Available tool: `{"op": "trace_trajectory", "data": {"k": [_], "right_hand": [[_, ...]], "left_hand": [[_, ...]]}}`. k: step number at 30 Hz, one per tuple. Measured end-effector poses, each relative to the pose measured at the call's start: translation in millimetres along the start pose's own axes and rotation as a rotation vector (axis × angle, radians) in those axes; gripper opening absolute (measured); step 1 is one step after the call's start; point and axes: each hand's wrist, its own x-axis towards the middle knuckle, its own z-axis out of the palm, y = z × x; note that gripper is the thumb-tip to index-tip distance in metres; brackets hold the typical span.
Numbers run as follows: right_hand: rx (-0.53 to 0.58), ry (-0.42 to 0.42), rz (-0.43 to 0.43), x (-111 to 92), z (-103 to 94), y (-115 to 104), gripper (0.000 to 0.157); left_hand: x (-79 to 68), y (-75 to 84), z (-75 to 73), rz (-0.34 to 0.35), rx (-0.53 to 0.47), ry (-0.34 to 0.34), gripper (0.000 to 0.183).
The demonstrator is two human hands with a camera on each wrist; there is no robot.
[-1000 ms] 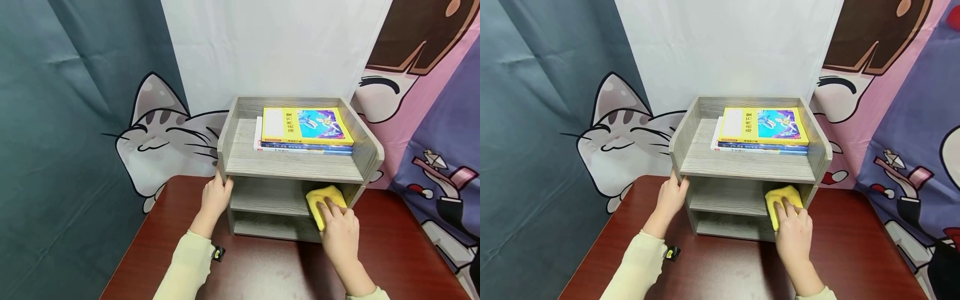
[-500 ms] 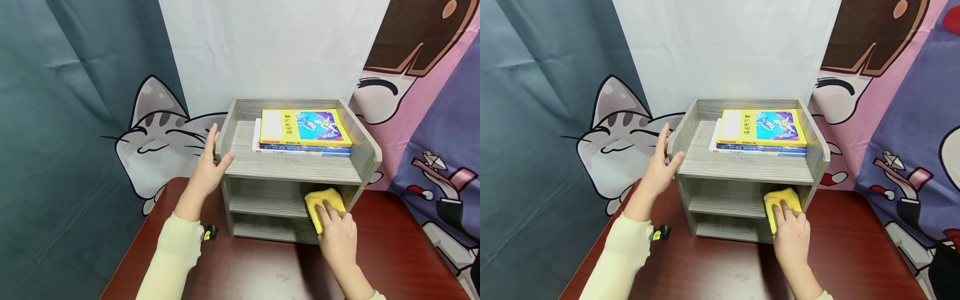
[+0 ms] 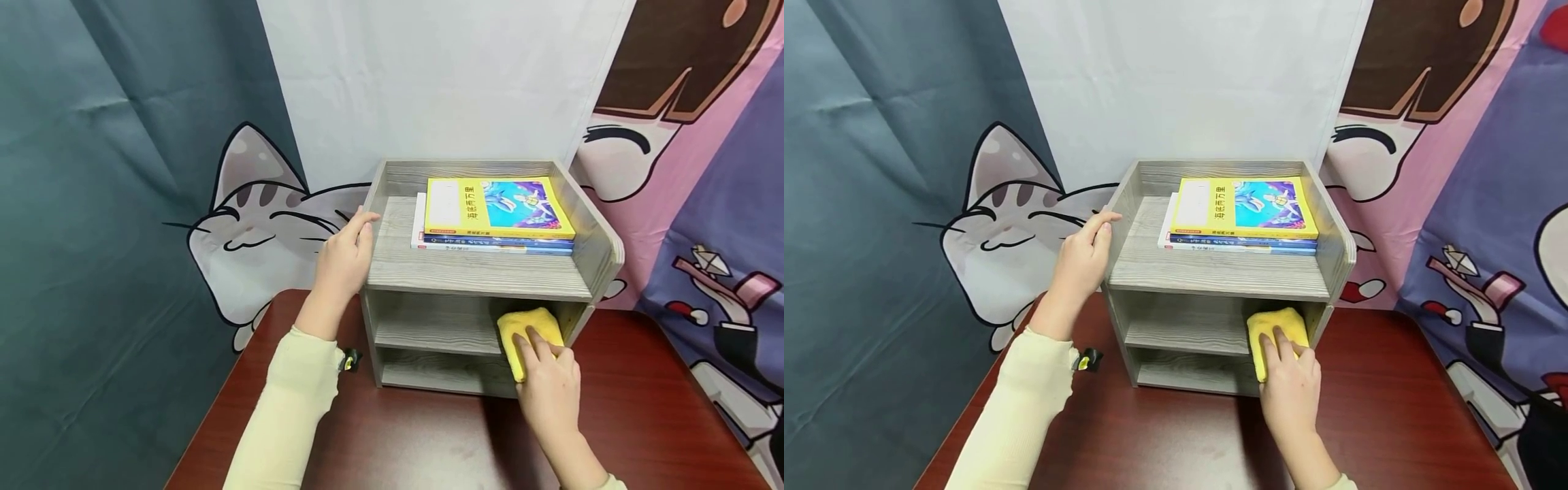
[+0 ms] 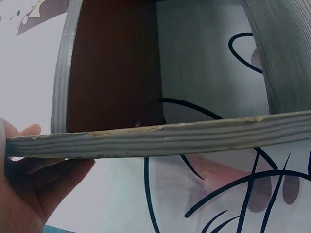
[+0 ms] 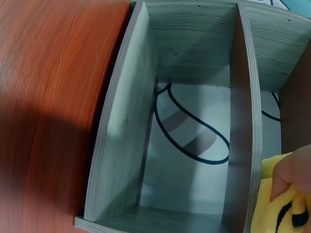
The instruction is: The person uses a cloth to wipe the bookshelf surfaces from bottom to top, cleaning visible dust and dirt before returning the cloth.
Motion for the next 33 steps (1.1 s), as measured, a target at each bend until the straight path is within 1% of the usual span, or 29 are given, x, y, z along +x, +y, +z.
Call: {"op": "trace_trajectory", "data": {"k": [4, 8, 12, 21, 33], "right_hand": [[0.008, 0.016, 0.006, 1, 2.3, -2, 0.065], [0.021, 0.019, 0.012, 2, 3.0, -4, 0.065], [0.024, 0.015, 0.01, 3, 3.8, -5, 0.063], [0.032, 0.01, -0.005, 4, 7.6, -15, 0.061], [0.038, -0.008, 0.013, 5, 10.0, -20, 0.062]], "left_hand": [[0.4, -1.8, 0.4, 0.042, 0.022, 0.036, 0.034], [0.2, -2.8, 1.2, 0.055, 0.02, 0.055, 0.033], [0.0, -3.5, 1.5, 0.056, 0.03, 0.068, 0.033], [-0.1, -1.8, 2.0, 0.051, 0.034, 0.055, 0.032], [-0.1, -2.3, 3.5, 0.051, 0.029, 0.072, 0.032]]}}
